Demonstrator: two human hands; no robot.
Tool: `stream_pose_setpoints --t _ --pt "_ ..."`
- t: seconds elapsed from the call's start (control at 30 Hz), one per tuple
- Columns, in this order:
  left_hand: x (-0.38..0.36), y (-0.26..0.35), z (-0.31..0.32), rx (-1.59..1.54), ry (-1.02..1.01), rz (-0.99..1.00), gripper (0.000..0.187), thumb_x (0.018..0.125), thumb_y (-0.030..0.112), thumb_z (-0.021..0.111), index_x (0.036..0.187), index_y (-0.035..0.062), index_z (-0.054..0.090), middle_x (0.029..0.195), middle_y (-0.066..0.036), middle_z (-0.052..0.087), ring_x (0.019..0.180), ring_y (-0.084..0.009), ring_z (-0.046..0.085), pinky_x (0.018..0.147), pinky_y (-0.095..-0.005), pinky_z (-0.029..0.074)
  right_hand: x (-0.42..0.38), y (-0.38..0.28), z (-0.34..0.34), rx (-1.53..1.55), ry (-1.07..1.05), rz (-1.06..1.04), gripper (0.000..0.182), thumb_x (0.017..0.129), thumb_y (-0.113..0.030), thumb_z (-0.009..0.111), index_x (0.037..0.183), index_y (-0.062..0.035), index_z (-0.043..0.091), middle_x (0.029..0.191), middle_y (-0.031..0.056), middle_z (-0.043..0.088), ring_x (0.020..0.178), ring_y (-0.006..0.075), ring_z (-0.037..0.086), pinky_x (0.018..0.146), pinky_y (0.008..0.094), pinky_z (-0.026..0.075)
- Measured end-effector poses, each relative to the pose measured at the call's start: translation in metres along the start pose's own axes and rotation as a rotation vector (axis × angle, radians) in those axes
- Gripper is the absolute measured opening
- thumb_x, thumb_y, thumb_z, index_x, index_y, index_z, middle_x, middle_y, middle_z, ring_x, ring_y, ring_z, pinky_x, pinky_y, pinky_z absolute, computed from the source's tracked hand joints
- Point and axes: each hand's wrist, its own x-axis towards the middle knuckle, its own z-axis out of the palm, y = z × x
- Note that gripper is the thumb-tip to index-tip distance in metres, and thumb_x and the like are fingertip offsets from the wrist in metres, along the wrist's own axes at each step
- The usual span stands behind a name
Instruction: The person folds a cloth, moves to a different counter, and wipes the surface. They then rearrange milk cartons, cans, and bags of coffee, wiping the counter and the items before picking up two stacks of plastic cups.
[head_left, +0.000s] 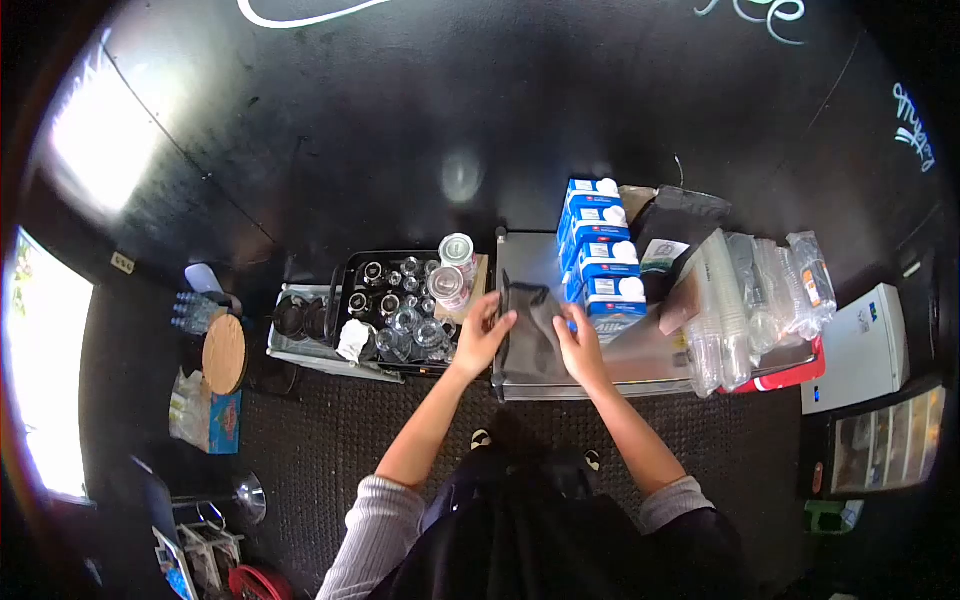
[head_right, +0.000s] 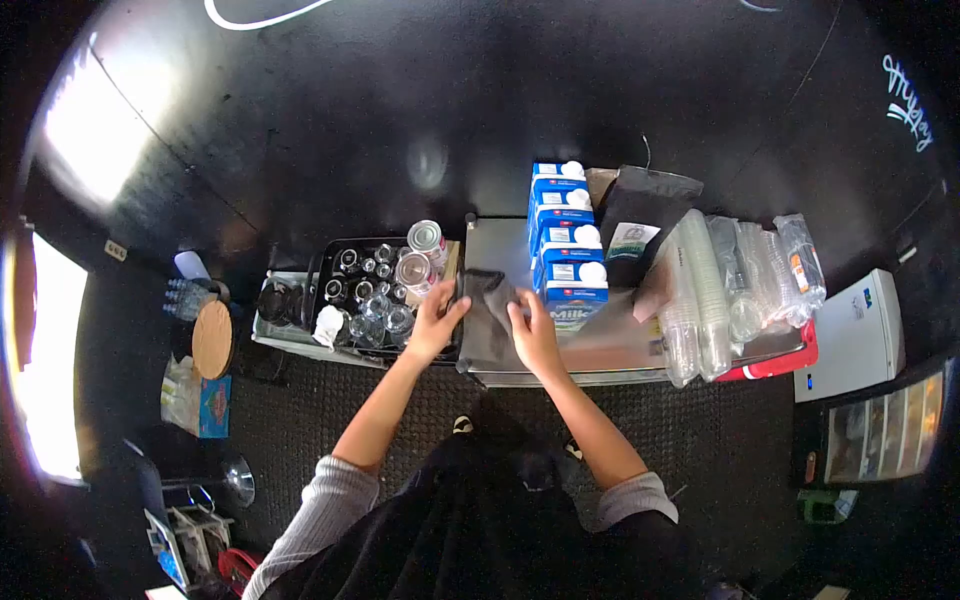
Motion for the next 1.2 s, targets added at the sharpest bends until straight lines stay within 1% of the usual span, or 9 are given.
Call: stream_pose_setpoints --t 0.07,0.13,0.33,0.37,0.43,0.6,0.9,1.03,1.2 --pt "0.031 -0.045 -0.018 0.049 -0.005 0.002 0.048 0.088 0.013 0.061 0.127 -0.0060 0.039 0.119 -0.018 0.056 0.109 -0.0199 0.054 0.093 -0.0303 0.042 0.017 0.012 0.022 -0.217 0.109 -0.175 0.034 0.090 -0.014 0.052 0.119 0.0025 0.046 0.113 0.0219 0.053 0.103 0.0326 0.054 0.085 0.0361 0.044" --pt "0.047 -0.076 -0.027 0.635 0.096 0.146 0.057 0.088 0.016 0.058 0.132 -0.0082 0.032 0.129 -0.028 0.045 0.121 -0.0335 0.046 0.101 -0.0380 0.036 0.024 0.021 0.041 -0.505 0.122 -0.338 0.052 0.085 -0.008 0.052 0.132 0.0038 0.033 0.135 0.0261 0.036 0.120 0.0431 0.040 0.098 0.0422 0.038" --pt "0.012 -0.108 -0.029 0.551 -0.084 -0.057 0.055 0.086 0.011 0.050 0.132 -0.0114 0.029 0.137 -0.033 0.031 0.128 -0.0437 0.033 0.106 -0.0422 0.029 0.058 0.094 0.105 -0.916 -0.229 -0.209 0.063 0.088 -0.038 0.051 0.141 -0.0121 0.031 0.149 0.0149 0.022 0.136 0.0375 0.021 0.104 0.0636 0.017" --pt "0.008 -0.118 -0.032 0.653 -0.119 0.084 0.057 0.086 0.009 0.050 0.134 -0.0109 0.027 0.138 -0.034 0.029 0.129 -0.0438 0.030 0.107 -0.0425 0.028 0.070 0.107 0.109 -0.916 -0.230 -0.198 0.063 0.088 -0.038 0.051 0.141 -0.0121 0.031 0.149 0.0149 0.022 0.136 0.0375 0.021 0.104 0.0636 0.017" --pt "0.002 -0.122 -0.030 0.657 -0.191 -0.028 0.061 0.085 0.007 0.050 0.136 -0.0106 0.023 0.138 -0.034 0.028 0.130 -0.0438 0.028 0.108 -0.0433 0.025 0.110 0.118 0.114 -0.868 -0.086 -0.331 0.066 0.085 -0.046 0.053 0.140 -0.0150 0.034 0.150 0.0107 0.022 0.138 0.0359 0.016 0.104 0.0652 0.012" --pt "-0.002 -0.118 -0.038 0.982 -0.313 0.071 0.061 0.088 0.013 0.048 0.142 -0.0009 0.021 0.145 -0.023 0.026 0.133 -0.0368 0.030 0.104 -0.0516 0.026 0.156 0.123 0.134 -0.911 0.072 -0.211 0.058 0.086 -0.042 0.052 0.137 -0.0174 0.039 0.148 0.0081 0.026 0.137 0.0346 0.020 0.105 0.0634 0.012" --pt "0.003 -0.121 -0.043 0.901 -0.284 0.003 0.062 0.088 0.020 0.053 0.141 0.0033 0.025 0.145 -0.016 0.031 0.132 -0.0307 0.034 0.103 -0.0535 0.028 0.018 0.099 0.083 -0.964 -0.138 -0.234 0.054 0.089 -0.035 0.050 0.134 -0.0063 0.042 0.149 0.0119 0.024 0.137 0.0376 0.018 0.104 0.0625 0.014" --pt "0.003 -0.124 -0.046 0.899 -0.307 -0.015 0.067 0.087 0.018 0.055 0.142 0.0018 0.020 0.143 -0.017 0.034 0.131 -0.0319 0.035 0.103 -0.0534 0.028 0.087 0.109 0.104 -0.890 -0.137 -0.258 0.047 0.090 -0.038 0.049 0.123 -0.0061 0.049 0.146 0.0176 0.026 0.135 0.0400 0.020 0.106 0.0591 0.016" --pt "0.007 -0.117 -0.044 0.918 -0.303 0.067 0.068 0.083 0.013 0.059 0.138 -0.0039 0.024 0.136 -0.024 0.040 0.125 -0.0367 0.040 0.103 -0.0430 0.031 0.174 0.133 0.113 -0.932 0.148 -0.183 0.059 0.090 -0.036 0.047 0.138 -0.0035 0.034 0.147 0.0157 0.024 0.134 0.0387 0.023 0.109 0.0512 0.019"
